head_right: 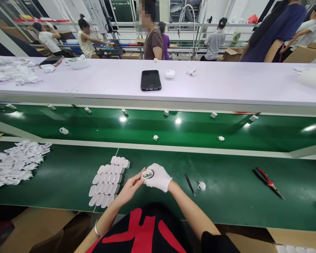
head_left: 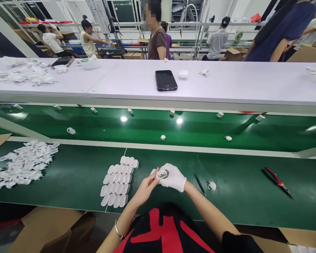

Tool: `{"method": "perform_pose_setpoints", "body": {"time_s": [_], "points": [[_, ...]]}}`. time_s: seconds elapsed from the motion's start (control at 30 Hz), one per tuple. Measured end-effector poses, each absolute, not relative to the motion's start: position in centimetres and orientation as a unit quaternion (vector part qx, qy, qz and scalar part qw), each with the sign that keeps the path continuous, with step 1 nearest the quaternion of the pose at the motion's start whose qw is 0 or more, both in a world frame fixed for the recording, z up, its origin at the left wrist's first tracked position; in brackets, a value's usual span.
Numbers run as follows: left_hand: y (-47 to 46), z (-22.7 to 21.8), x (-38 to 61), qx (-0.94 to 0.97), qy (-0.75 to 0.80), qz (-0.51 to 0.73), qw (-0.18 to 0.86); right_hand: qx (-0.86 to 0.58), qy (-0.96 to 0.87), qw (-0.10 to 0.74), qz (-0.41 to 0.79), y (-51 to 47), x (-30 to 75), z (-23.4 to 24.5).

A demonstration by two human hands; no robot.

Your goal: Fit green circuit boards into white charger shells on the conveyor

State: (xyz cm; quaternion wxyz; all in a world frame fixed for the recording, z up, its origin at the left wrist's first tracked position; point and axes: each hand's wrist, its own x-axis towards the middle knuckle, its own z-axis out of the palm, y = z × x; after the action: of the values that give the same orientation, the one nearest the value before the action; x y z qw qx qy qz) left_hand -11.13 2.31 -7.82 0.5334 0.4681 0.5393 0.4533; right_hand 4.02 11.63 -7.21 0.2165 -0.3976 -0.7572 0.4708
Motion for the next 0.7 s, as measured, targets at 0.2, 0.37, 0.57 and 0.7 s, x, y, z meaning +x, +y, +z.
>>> {"method": "perform_pose_setpoints", "body": {"time_s": [0.2, 0.37, 0.57, 0.7], "points": [[4.7, -13.9, -11.9, 0.631, 0.662, 0.288, 0.284, -0.589, -0.719, 0.171, 0.327, 24.4, 4.7, -9.9], [6.1, -17.2, -11.9, 0.717, 0.641, 0.171, 0.216, -0.7, -0.66, 0.149, 0.229, 32.3, 5.4, -11.1], [6.8, -17.8, -12.0, 0.685, 0.67, 0.194, 0.212, -0.619, -0.737, 0.189, 0.192, 31.6, -2.6, -13.3], [6.3, -17.4, -11.8, 0.654, 0.676, 0.258, 0.222, -0.565, -0.769, 0.167, 0.249, 31.7, -9.1, -14.9]]}}
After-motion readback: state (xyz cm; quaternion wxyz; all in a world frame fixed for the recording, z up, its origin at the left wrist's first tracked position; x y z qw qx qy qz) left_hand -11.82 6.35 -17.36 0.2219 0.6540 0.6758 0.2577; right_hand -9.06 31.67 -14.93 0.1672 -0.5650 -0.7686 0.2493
